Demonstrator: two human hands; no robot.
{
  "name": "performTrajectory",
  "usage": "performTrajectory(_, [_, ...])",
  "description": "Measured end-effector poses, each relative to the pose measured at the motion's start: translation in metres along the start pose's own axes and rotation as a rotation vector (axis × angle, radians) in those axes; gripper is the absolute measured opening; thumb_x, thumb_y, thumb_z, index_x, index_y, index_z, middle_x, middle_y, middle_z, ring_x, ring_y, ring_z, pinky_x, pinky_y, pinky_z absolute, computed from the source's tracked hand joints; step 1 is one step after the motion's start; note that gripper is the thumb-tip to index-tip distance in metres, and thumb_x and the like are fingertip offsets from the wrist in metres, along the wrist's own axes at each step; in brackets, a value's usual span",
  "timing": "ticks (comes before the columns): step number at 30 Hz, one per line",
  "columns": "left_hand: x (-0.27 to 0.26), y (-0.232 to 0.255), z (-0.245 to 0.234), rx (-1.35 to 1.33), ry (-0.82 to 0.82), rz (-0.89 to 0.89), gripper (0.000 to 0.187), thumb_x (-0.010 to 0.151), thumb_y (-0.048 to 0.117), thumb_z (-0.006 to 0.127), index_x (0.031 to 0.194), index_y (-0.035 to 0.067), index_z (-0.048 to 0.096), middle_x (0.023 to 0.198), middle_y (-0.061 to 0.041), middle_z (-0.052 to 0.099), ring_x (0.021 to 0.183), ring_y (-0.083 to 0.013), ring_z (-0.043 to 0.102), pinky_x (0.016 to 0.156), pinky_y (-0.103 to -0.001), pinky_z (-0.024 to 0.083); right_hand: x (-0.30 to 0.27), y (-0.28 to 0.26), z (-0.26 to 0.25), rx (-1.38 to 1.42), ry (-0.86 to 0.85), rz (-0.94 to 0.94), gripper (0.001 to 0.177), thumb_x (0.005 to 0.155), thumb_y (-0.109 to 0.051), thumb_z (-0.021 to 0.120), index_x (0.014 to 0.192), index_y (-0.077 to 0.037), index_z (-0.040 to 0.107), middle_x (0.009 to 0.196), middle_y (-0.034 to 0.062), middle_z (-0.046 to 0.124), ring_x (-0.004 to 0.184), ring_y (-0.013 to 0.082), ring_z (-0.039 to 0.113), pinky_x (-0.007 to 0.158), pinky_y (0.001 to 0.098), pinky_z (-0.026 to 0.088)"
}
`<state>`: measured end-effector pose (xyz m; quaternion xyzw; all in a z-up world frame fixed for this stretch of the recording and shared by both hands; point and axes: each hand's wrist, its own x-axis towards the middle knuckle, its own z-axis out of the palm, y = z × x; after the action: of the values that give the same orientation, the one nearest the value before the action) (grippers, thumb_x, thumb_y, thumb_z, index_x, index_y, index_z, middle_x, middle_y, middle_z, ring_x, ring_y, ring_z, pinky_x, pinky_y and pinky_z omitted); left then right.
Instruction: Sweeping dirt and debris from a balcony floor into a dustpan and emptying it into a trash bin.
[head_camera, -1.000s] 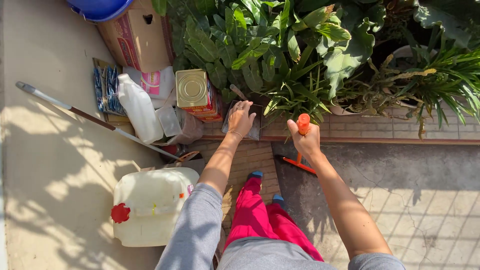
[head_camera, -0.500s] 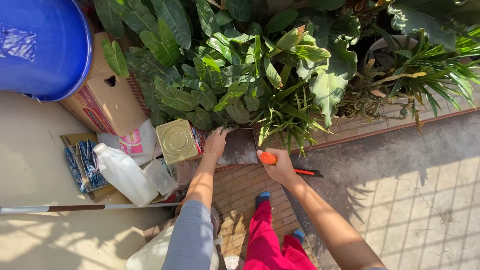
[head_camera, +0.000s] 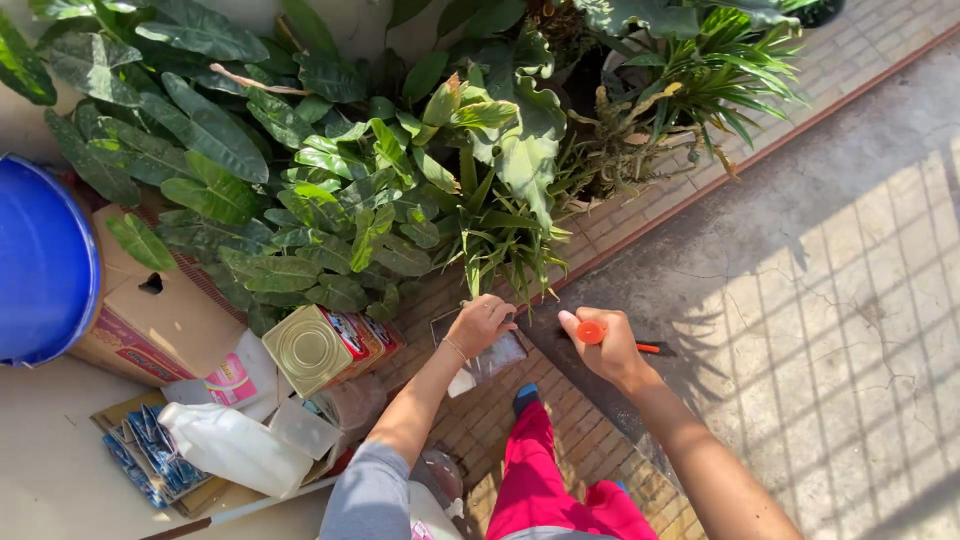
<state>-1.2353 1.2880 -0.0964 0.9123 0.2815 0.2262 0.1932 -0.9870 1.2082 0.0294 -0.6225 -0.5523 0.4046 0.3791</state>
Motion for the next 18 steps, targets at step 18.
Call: performTrajectory(18, [0.181, 0.383, 0.257, -0.692, 0.178, -0.226, 0.037, 0.094, 0.019, 0.076, 0.075, 0.004, 0.048, 0.065, -0.005, 0.045, 0.063, -0.0125, 0.038, 0.057, -0.030, 0.039, -0.370, 0.111, -0.294, -0.102, 0.803, 0.137, 0.049, 0.098, -0.016, 0.070, 0.061, -0.002, 0.041, 0.057, 0.0042, 0.031, 0.057, 0.0106, 0.028, 0.049, 0.0337, 0.029])
